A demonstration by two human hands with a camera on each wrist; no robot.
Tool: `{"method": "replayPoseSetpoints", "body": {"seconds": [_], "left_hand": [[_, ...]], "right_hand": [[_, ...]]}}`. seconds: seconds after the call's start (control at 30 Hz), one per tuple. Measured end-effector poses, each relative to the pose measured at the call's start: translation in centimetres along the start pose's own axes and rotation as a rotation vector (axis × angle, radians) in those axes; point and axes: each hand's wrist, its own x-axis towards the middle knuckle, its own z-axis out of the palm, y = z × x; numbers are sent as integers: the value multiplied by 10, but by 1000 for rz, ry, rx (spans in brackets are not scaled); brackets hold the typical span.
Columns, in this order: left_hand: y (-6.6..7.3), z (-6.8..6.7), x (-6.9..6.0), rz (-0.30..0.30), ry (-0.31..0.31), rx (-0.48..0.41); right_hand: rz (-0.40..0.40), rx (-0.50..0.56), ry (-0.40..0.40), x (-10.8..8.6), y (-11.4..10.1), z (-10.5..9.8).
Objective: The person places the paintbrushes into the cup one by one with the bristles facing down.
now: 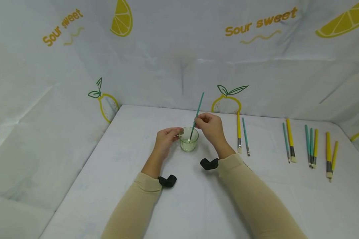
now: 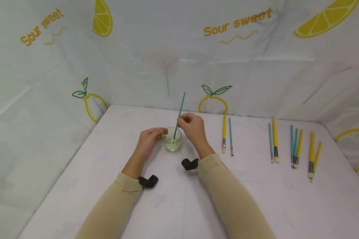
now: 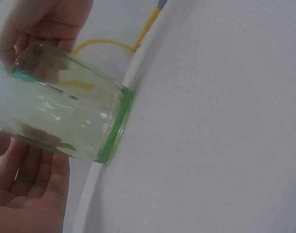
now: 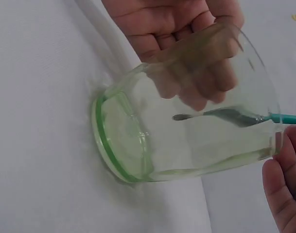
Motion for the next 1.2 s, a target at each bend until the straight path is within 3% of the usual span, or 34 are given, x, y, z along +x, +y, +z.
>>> {"method": "replayPoseSetpoints", "body": {"seconds": [0.3,0.5,1.2], "left_hand": [[-2,-1,-1,2,-15,5],[-2,-2,-2,1,-23,3],[-1,-2,-1,6,-25,15]], "right_hand": [[125,-46,-78,-2,16,11],[156,-87,-102,-3,20,15],[158,-75,-140,-3,20,17]]}}
